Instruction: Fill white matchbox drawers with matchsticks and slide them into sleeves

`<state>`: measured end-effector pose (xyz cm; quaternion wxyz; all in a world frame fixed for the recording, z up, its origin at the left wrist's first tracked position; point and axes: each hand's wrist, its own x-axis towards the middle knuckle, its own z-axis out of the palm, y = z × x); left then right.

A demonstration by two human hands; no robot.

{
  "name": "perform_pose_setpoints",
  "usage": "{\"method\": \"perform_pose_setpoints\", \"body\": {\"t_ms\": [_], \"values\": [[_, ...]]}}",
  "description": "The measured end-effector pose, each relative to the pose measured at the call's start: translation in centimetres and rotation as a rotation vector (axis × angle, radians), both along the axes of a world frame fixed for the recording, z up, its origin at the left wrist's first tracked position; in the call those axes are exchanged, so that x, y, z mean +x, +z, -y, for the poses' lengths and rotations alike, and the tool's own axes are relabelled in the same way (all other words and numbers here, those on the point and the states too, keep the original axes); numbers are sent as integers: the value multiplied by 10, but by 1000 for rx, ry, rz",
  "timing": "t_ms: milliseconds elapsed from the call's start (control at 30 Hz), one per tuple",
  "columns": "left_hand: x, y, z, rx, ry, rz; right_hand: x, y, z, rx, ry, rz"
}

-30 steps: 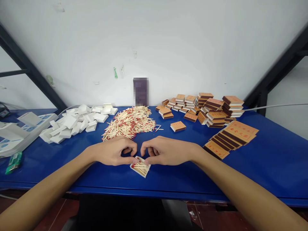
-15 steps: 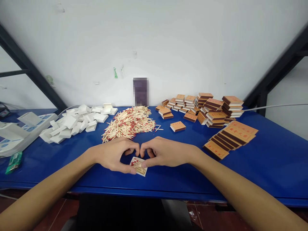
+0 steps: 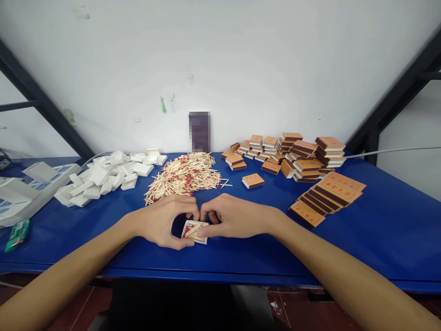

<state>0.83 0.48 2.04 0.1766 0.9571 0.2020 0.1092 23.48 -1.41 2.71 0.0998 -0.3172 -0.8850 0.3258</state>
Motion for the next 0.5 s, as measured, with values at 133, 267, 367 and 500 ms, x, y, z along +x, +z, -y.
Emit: {"method": "perform_pose_setpoints", "body": {"t_ms": [133, 267, 367, 500], "values": [[-1, 0, -1, 132, 8, 89, -1, -4, -2, 37, -15, -36], [-2, -3, -5, 297, 7, 119, -1, -7, -5, 64, -29, -75], [-3, -5, -8, 429, 8, 121, 1, -6, -6, 81, -40, -112], [-3, -5, -8, 523, -3, 108, 1, -4, -7, 135, -63, -132]]}}
